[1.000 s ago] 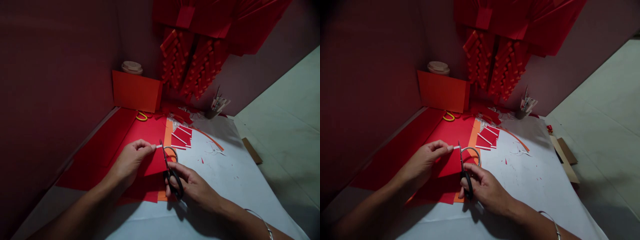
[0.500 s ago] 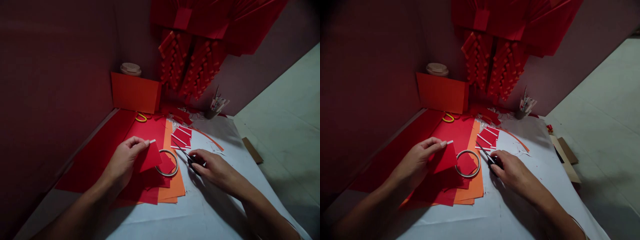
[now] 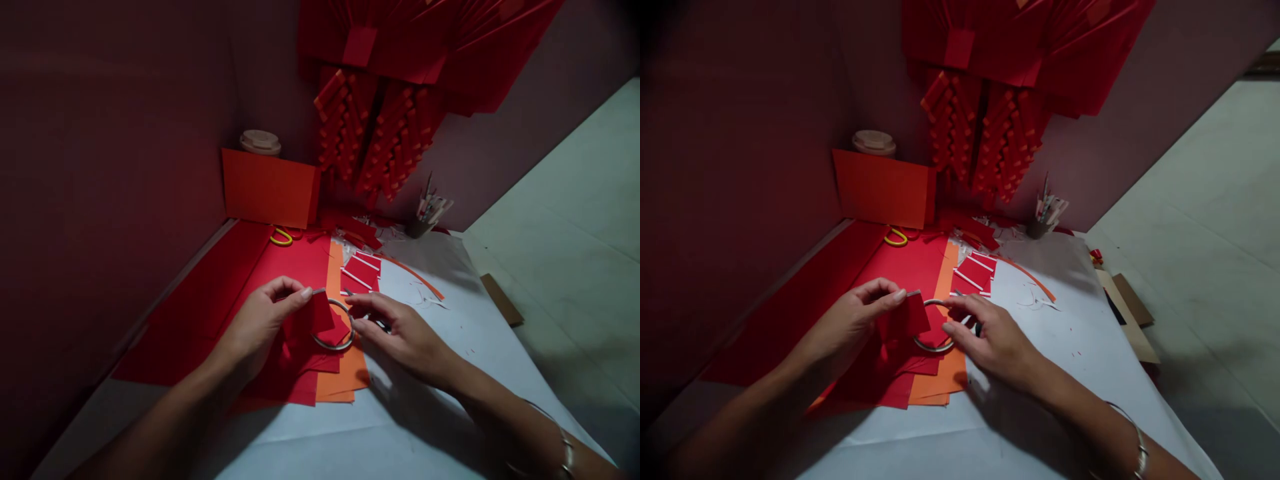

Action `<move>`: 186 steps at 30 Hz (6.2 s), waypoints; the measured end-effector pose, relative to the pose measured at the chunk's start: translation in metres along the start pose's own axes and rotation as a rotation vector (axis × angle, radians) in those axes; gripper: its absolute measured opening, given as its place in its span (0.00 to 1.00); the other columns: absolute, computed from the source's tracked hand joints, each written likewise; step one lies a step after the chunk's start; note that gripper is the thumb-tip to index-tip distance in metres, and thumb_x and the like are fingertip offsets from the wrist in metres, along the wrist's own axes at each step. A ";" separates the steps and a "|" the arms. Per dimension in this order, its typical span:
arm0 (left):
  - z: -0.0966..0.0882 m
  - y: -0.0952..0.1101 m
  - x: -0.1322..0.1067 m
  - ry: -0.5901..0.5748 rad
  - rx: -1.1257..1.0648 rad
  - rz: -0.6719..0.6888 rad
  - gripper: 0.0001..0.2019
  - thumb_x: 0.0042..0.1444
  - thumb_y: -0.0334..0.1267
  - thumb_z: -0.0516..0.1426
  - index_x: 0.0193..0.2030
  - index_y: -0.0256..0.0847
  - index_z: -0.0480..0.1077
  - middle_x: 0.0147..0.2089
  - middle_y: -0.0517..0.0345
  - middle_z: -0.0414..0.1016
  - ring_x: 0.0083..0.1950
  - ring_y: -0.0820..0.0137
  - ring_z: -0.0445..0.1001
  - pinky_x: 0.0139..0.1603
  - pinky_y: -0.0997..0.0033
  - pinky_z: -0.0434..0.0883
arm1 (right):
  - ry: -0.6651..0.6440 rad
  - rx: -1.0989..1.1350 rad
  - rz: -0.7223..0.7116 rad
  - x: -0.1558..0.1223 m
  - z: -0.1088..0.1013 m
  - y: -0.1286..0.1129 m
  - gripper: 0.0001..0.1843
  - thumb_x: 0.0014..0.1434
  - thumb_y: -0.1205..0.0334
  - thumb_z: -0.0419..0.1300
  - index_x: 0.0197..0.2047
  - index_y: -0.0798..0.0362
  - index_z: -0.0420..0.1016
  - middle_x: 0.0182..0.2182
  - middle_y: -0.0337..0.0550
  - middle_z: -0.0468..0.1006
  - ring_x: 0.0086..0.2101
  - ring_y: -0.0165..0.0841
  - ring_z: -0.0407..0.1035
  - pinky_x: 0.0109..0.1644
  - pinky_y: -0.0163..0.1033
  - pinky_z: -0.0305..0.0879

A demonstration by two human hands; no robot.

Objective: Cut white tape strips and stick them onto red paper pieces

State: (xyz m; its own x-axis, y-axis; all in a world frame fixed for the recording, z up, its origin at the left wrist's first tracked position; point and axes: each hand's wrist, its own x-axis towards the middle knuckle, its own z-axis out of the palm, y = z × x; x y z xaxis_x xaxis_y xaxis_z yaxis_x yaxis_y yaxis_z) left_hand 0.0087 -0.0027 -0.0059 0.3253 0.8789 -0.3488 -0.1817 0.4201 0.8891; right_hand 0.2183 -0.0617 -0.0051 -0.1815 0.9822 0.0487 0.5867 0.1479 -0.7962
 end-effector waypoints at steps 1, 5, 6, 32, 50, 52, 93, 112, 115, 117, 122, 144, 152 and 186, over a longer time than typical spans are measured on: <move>0.000 -0.001 0.000 -0.017 0.006 0.005 0.13 0.45 0.42 0.67 0.29 0.41 0.67 0.25 0.62 0.73 0.24 0.71 0.71 0.27 0.72 0.69 | -0.023 0.101 0.039 0.003 0.006 -0.002 0.18 0.60 0.57 0.59 0.53 0.50 0.71 0.42 0.47 0.77 0.39 0.36 0.72 0.40 0.40 0.69; -0.002 -0.001 -0.001 -0.056 0.039 0.009 0.12 0.47 0.43 0.66 0.30 0.41 0.67 0.27 0.62 0.72 0.26 0.72 0.70 0.28 0.73 0.69 | -0.109 0.423 0.146 0.015 0.026 0.000 0.14 0.58 0.60 0.60 0.47 0.55 0.72 0.36 0.44 0.78 0.33 0.32 0.73 0.37 0.38 0.71; -0.002 0.000 -0.002 -0.058 0.066 0.015 0.12 0.47 0.42 0.66 0.31 0.40 0.68 0.27 0.63 0.72 0.26 0.73 0.69 0.27 0.74 0.68 | -0.099 0.448 0.147 0.018 0.027 0.001 0.12 0.59 0.61 0.59 0.45 0.56 0.73 0.36 0.44 0.78 0.33 0.32 0.73 0.38 0.38 0.70; -0.018 0.011 0.002 0.126 0.163 0.176 0.14 0.45 0.39 0.66 0.39 0.41 0.73 0.33 0.60 0.74 0.30 0.71 0.71 0.29 0.75 0.68 | -0.007 -0.301 -0.152 0.021 0.043 0.012 0.03 0.55 0.69 0.57 0.31 0.53 0.71 0.29 0.40 0.71 0.30 0.31 0.64 0.34 0.36 0.58; -0.006 0.002 -0.004 -0.254 0.122 -0.002 0.10 0.50 0.41 0.65 0.32 0.39 0.70 0.31 0.60 0.75 0.31 0.72 0.71 0.35 0.72 0.67 | 0.246 -0.069 -0.340 0.019 0.022 0.002 0.04 0.59 0.67 0.59 0.36 0.53 0.75 0.30 0.41 0.75 0.31 0.31 0.68 0.35 0.35 0.65; -0.007 0.004 -0.007 -0.329 0.143 0.005 0.09 0.50 0.40 0.65 0.32 0.38 0.71 0.32 0.59 0.75 0.34 0.72 0.72 0.38 0.72 0.67 | 0.335 -0.017 -0.254 0.023 0.009 0.002 0.07 0.60 0.65 0.59 0.42 0.51 0.76 0.36 0.43 0.77 0.37 0.33 0.70 0.41 0.38 0.66; 0.004 0.014 -0.018 0.037 0.483 0.361 0.07 0.55 0.38 0.60 0.38 0.43 0.80 0.38 0.57 0.80 0.41 0.67 0.78 0.42 0.74 0.72 | 0.271 0.310 -0.065 0.016 0.038 -0.005 0.05 0.59 0.59 0.61 0.36 0.48 0.79 0.36 0.43 0.70 0.36 0.33 0.69 0.31 0.35 0.67; 0.004 0.007 -0.017 -0.045 0.528 0.287 0.11 0.57 0.41 0.58 0.42 0.41 0.79 0.39 0.53 0.79 0.43 0.64 0.77 0.44 0.69 0.71 | 0.219 0.423 0.009 0.018 0.041 -0.005 0.08 0.61 0.57 0.60 0.35 0.51 0.77 0.33 0.40 0.72 0.30 0.29 0.69 0.34 0.35 0.67; 0.003 0.007 -0.016 -0.050 0.530 0.289 0.11 0.57 0.42 0.58 0.41 0.42 0.79 0.39 0.53 0.79 0.43 0.64 0.77 0.43 0.69 0.71 | 0.223 0.411 0.008 0.019 0.041 -0.005 0.07 0.60 0.57 0.61 0.35 0.51 0.78 0.33 0.40 0.72 0.31 0.30 0.69 0.34 0.35 0.67; 0.003 0.006 -0.016 -0.043 0.528 0.294 0.11 0.57 0.42 0.58 0.41 0.42 0.79 0.38 0.53 0.79 0.43 0.63 0.77 0.43 0.68 0.72 | 0.226 0.411 0.007 0.019 0.041 -0.005 0.07 0.60 0.57 0.61 0.35 0.51 0.78 0.33 0.40 0.72 0.30 0.30 0.69 0.33 0.35 0.67; 0.004 0.006 -0.016 -0.044 0.532 0.301 0.11 0.56 0.42 0.59 0.41 0.42 0.79 0.38 0.53 0.79 0.42 0.63 0.77 0.42 0.68 0.72 | 0.231 0.405 0.000 0.019 0.042 -0.004 0.07 0.60 0.57 0.61 0.35 0.51 0.77 0.33 0.40 0.72 0.30 0.29 0.69 0.34 0.35 0.67; 0.006 0.006 -0.018 0.016 0.688 0.531 0.06 0.55 0.35 0.59 0.34 0.42 0.79 0.34 0.56 0.79 0.38 0.68 0.76 0.39 0.73 0.70 | 0.214 0.303 0.020 0.019 0.043 -0.010 0.06 0.58 0.59 0.61 0.33 0.51 0.76 0.31 0.41 0.73 0.31 0.32 0.68 0.34 0.37 0.64; 0.004 0.004 -0.019 0.041 0.757 0.596 0.07 0.56 0.33 0.57 0.35 0.42 0.78 0.34 0.57 0.78 0.37 0.69 0.76 0.39 0.74 0.69 | 0.166 0.350 0.102 0.018 0.047 -0.007 0.07 0.55 0.59 0.64 0.37 0.51 0.75 0.31 0.40 0.75 0.31 0.32 0.68 0.36 0.38 0.67; 0.002 0.013 -0.016 0.133 0.588 0.376 0.07 0.55 0.39 0.60 0.36 0.43 0.79 0.35 0.62 0.80 0.38 0.71 0.76 0.39 0.78 0.69 | 0.182 0.372 0.244 0.021 0.041 -0.008 0.13 0.53 0.60 0.63 0.40 0.52 0.67 0.24 0.33 0.68 0.23 0.27 0.61 0.24 0.31 0.58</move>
State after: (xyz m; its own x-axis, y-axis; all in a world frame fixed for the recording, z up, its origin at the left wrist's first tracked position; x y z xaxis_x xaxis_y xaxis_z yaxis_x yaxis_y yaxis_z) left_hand 0.0026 -0.0121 0.0116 0.2158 0.9764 0.0129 0.2842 -0.0754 0.9558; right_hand 0.1774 -0.0474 -0.0230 0.0867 0.9923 -0.0885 0.2669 -0.1087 -0.9576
